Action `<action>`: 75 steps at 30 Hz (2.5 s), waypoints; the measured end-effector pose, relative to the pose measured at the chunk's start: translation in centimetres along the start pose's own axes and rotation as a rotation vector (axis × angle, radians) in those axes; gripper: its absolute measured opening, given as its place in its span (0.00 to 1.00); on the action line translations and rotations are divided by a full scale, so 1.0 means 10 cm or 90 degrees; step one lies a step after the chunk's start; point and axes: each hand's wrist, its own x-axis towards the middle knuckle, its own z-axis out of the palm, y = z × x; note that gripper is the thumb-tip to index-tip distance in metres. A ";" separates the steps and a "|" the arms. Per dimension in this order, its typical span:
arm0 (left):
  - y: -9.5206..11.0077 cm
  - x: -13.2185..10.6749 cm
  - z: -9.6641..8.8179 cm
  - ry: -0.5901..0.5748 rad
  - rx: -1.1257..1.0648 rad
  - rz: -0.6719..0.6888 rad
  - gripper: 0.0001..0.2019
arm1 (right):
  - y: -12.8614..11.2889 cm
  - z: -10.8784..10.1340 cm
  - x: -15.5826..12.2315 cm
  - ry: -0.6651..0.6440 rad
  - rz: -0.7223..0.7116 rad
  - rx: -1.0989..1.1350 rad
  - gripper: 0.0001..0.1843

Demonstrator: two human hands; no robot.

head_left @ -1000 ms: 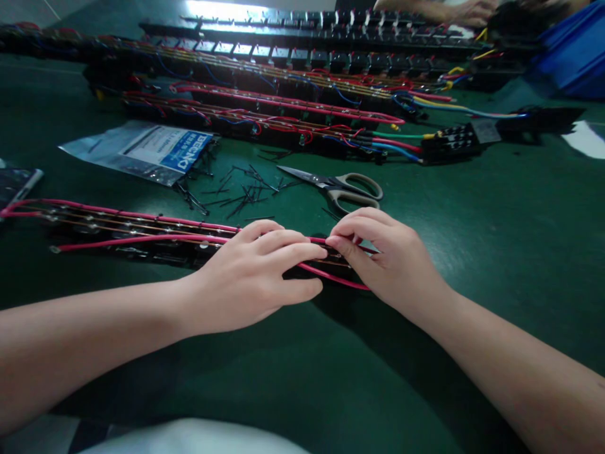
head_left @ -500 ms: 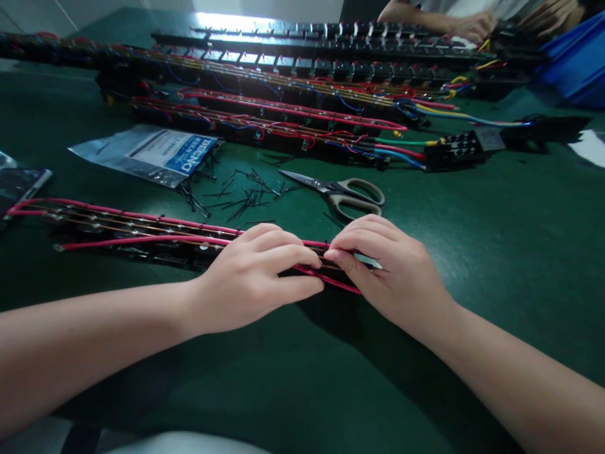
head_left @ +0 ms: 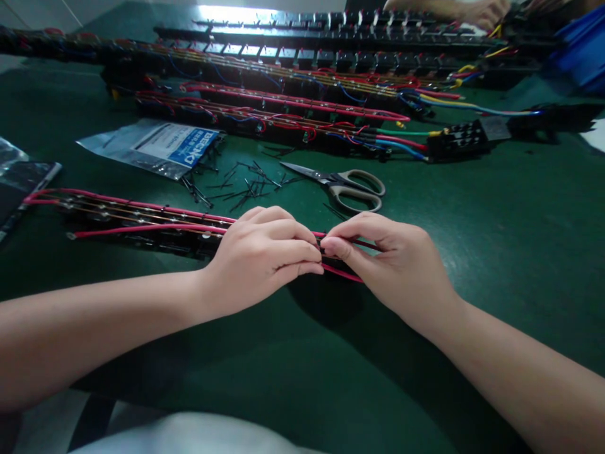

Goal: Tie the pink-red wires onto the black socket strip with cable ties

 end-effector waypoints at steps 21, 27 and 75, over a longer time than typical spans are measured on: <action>0.03 0.07 0.03 -0.018 -0.064 -0.133 0.05 | -0.06 -0.06 0.00 -0.094 0.090 0.125 0.07; 0.02 0.07 0.04 -0.009 -0.071 -0.133 0.05 | -0.03 -0.05 -0.01 -0.093 0.083 0.117 0.08; 0.01 0.04 0.04 -0.019 -0.061 -0.082 0.05 | 0.00 -0.07 -0.04 -0.097 -0.090 0.016 0.06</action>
